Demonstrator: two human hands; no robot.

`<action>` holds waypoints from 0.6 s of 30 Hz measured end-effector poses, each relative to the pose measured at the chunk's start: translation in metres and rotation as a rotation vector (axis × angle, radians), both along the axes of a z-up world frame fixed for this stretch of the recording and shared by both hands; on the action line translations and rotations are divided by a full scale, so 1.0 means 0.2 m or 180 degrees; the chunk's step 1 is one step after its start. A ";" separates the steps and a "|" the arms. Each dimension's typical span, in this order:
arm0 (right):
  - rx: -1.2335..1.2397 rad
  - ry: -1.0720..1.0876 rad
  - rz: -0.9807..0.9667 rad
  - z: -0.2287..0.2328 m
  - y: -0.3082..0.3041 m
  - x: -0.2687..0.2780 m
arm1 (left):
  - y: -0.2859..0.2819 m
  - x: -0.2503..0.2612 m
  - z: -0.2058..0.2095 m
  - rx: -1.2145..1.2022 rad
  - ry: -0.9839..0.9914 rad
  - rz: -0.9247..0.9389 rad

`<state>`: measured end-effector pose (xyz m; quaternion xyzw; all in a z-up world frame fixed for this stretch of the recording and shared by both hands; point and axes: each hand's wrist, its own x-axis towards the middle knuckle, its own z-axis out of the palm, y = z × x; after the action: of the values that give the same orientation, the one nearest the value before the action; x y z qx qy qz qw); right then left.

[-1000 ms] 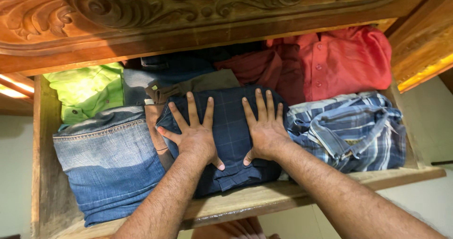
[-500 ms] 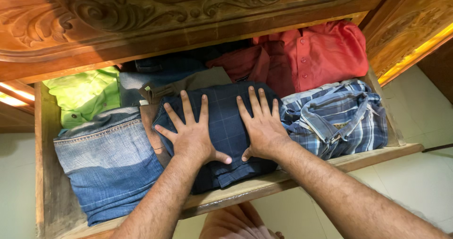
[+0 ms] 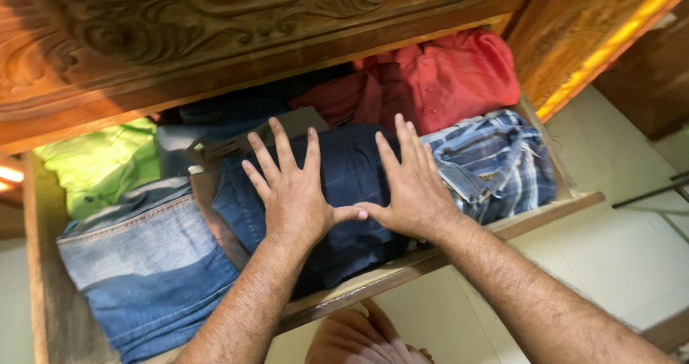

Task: The person takes folded shirts and pants from an open suitcase on a bed and places them into a wooden drawer. The person handles various garments, including a light blue shirt, a plaid shirt, and several pairs of jeans, arranging them neatly in the drawer.

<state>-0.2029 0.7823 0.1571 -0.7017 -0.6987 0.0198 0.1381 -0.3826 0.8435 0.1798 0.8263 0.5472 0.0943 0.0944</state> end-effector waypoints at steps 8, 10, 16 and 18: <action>0.0163 -0.0050 -0.0558 0.14 -0.13 0.15 | 0.02 0.16 0.06 0.0102 -0.0246 -0.0547; 0.0113 -0.0111 -0.0769 0.16 -0.18 0.19 | 0.02 0.22 0.05 0.0077 -0.0343 -0.0711; 0.0053 -0.0225 -0.1376 0.19 -0.36 0.30 | 0.02 0.40 0.02 0.0281 -0.0858 -0.1343; 0.0057 -0.0218 -0.1574 0.20 -0.43 0.32 | 0.00 0.46 0.03 0.0276 -0.0868 -0.1604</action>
<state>-0.1381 0.6971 0.1962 -0.8503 -0.5101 -0.0445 0.1213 -0.2897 0.8442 0.1857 0.9192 0.3024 0.2013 0.1522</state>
